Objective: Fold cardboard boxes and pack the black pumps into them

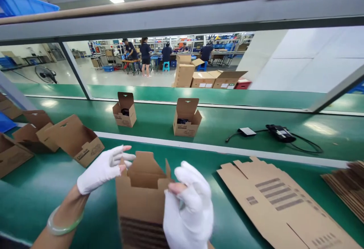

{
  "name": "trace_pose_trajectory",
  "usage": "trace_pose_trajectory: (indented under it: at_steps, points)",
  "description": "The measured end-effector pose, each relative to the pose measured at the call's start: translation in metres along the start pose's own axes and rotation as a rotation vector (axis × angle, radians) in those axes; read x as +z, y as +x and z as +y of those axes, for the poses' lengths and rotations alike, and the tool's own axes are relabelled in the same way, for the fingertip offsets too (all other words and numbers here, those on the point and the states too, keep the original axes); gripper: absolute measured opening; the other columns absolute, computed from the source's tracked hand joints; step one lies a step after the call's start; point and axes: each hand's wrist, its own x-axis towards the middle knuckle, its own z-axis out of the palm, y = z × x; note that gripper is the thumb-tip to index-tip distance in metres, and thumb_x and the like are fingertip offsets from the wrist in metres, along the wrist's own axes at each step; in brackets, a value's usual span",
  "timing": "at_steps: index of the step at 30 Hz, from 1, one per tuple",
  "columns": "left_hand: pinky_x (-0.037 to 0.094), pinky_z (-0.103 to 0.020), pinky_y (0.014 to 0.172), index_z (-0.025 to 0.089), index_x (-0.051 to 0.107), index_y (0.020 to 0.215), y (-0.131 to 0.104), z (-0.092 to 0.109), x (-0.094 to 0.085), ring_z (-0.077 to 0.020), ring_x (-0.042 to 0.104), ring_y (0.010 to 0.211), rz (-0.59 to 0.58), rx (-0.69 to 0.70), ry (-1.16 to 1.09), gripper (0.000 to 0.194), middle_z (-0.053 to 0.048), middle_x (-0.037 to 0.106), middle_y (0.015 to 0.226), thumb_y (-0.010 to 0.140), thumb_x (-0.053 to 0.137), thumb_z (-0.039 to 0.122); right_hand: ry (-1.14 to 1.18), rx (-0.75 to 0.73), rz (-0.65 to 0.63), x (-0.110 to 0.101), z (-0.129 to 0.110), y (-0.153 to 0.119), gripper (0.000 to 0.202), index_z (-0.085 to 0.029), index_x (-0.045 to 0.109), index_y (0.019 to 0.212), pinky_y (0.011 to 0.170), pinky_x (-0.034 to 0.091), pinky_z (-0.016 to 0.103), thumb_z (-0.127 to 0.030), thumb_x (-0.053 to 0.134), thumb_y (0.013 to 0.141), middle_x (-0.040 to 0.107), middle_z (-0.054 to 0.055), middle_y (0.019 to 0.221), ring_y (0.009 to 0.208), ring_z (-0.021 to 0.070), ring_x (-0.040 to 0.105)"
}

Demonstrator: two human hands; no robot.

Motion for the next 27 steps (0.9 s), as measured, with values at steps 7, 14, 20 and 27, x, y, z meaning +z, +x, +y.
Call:
trace_pose_trajectory:
  at_steps: [7,14,20,27]
  points:
    - [0.050,-0.048,0.102,0.010,0.035,0.141,-0.013,-0.013,0.000,-0.0337,0.063,0.115,-0.172,-0.111,-0.090,0.092,-0.026,0.054,0.139,0.067,0.078,0.044,-0.291,-0.535,-0.450,0.005,0.019,0.004,0.021,-0.018,0.052,0.104,0.081,0.048,0.039,-0.004,0.051,0.088,0.062,0.010,0.102,0.091,0.0247,0.058]
    - [0.050,-0.047,0.100,0.011,0.036,0.141,-0.021,-0.033,0.003,-0.0295,0.066,0.107,-0.021,-0.105,-0.104,0.083,-0.023,0.056,0.136,0.074,0.074,0.044,-0.249,-0.590,-0.905,-0.008,0.005,0.014,0.047,-0.019,0.054,0.083,0.074,0.045,0.039,-0.057,0.080,0.070,0.058,0.005,0.089,0.084,0.0266,0.054]
    - [0.053,-0.044,0.094,0.012,0.040,0.141,-0.025,-0.025,0.011,-0.0246,0.067,0.096,0.035,-0.121,0.002,0.078,-0.020,0.062,0.129,0.074,0.070,0.038,-0.262,-0.556,-1.013,0.001,0.003,0.018,0.052,-0.019,0.055,0.083,0.062,0.040,0.036,-0.065,0.076,0.068,0.057,0.005,0.081,0.070,0.0240,0.052]
    - [0.038,-0.054,0.112,0.024,0.037,0.147,-0.050,-0.074,0.032,-0.0358,0.048,0.133,0.049,0.132,0.231,0.081,-0.014,0.048,0.148,0.079,0.064,0.062,-0.243,-0.411,-1.453,-0.008,0.022,0.000,0.033,-0.021,0.061,0.078,0.053,0.034,0.029,-0.053,0.068,0.078,0.062,0.001,0.068,0.054,0.0171,0.053]
